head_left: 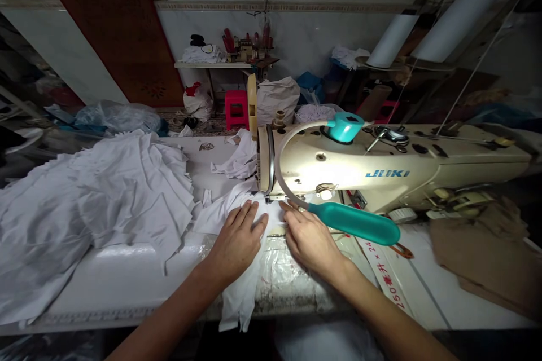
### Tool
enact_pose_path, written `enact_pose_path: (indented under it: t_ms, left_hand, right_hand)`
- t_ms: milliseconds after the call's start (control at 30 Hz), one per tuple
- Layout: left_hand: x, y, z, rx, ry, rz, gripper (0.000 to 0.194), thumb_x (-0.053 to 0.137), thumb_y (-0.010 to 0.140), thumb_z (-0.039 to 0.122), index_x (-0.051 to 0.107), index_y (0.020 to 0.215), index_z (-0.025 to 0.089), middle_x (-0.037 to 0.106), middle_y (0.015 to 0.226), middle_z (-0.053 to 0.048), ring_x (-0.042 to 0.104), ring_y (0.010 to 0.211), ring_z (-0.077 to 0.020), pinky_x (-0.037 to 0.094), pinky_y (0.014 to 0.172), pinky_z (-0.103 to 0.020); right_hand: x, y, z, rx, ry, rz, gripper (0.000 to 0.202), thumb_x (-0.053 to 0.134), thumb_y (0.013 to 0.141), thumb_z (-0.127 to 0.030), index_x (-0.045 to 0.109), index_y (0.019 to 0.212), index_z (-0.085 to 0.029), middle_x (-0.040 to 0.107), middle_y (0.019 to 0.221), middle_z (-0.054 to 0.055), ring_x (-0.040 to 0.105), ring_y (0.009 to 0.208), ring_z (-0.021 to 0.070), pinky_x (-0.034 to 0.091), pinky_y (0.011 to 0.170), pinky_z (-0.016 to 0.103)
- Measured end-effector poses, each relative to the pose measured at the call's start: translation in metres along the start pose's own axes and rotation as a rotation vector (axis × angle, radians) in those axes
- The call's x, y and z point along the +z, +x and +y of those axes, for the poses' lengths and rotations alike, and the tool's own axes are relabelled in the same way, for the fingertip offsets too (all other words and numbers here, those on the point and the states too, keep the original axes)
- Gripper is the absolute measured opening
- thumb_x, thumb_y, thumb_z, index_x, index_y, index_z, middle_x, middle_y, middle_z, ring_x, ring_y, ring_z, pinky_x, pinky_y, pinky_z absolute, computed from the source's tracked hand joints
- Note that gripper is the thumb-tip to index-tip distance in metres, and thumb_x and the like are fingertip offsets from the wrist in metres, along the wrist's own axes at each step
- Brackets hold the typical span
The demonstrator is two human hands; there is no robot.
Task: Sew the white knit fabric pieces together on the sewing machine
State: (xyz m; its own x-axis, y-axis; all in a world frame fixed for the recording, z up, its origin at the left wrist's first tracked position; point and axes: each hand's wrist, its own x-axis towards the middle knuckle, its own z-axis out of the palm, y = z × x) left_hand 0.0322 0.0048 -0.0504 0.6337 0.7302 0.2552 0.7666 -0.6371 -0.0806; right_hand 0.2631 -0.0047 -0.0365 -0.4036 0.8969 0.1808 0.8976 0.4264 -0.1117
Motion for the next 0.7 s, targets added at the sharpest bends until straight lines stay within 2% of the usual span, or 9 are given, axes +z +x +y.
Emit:
enact_pose_path:
  t_ms: [167,300,433,533,600,700]
  left_hand:
    - [0.002,0.001,0.002,-0.019,-0.013,0.015,0.053,0.052,0.096,0.012,0.056,0.148,0.018,0.047,0.161,-0.019,0.04,0.153,-0.0366,0.04,0.12,-0.053]
    - [0.003,0.0,0.008,-0.051,-0.008,0.064,0.048,0.051,0.099,0.015,0.058,0.146,0.015,0.048,0.159,-0.022,0.041,0.152,-0.0377,0.04,0.12,-0.055]
    - [-0.002,-0.002,0.01,-0.008,-0.105,0.137,0.042,0.052,0.104,0.028,0.057,0.142,0.012,0.054,0.153,-0.021,0.046,0.149,-0.0354,0.038,0.124,-0.055]
    - [-0.009,0.003,0.009,-0.008,-0.235,0.093,0.035,0.054,0.105,0.032,0.059,0.134,0.013,0.063,0.14,-0.017,0.051,0.143,-0.0321,0.043,0.121,-0.05]
    - [-0.015,0.009,0.009,-0.055,-0.287,0.031,0.021,0.047,0.106,0.024,0.063,0.117,0.016,0.066,0.129,-0.014,0.052,0.141,-0.0317,0.045,0.119,-0.05]
    - [-0.025,0.017,0.008,-0.12,-0.393,-0.041,0.02,0.04,0.105,0.016,0.059,0.101,0.02,0.066,0.119,-0.011,0.054,0.138,-0.03,0.044,0.117,-0.051]
  right_hand:
    - [-0.002,0.001,-0.002,0.003,0.012,0.015,0.033,0.046,0.1,-0.016,0.062,0.129,-0.013,0.071,0.123,0.019,0.068,0.11,0.0321,0.053,0.096,0.046]
    - [-0.003,-0.004,-0.004,-0.015,0.055,0.038,0.034,0.049,0.096,-0.012,0.063,0.127,-0.014,0.07,0.122,0.018,0.066,0.11,0.0318,0.051,0.099,0.048]
    - [-0.003,-0.016,-0.01,-0.066,0.142,0.098,0.043,0.051,0.095,-0.009,0.06,0.136,-0.016,0.067,0.128,0.017,0.059,0.124,0.0324,0.047,0.107,0.049]
    - [-0.002,-0.025,-0.014,-0.082,0.17,0.153,0.047,0.05,0.098,-0.01,0.057,0.143,-0.019,0.063,0.136,0.017,0.057,0.129,0.0313,0.048,0.106,0.047]
    - [-0.002,-0.028,-0.015,-0.077,0.154,0.161,0.045,0.051,0.099,-0.012,0.058,0.143,-0.022,0.059,0.142,0.017,0.056,0.129,0.0315,0.049,0.104,0.046]
    - [-0.006,-0.026,-0.012,-0.064,0.123,0.139,0.035,0.053,0.103,-0.016,0.064,0.135,-0.022,0.061,0.14,0.016,0.059,0.122,0.03,0.05,0.1,0.044]
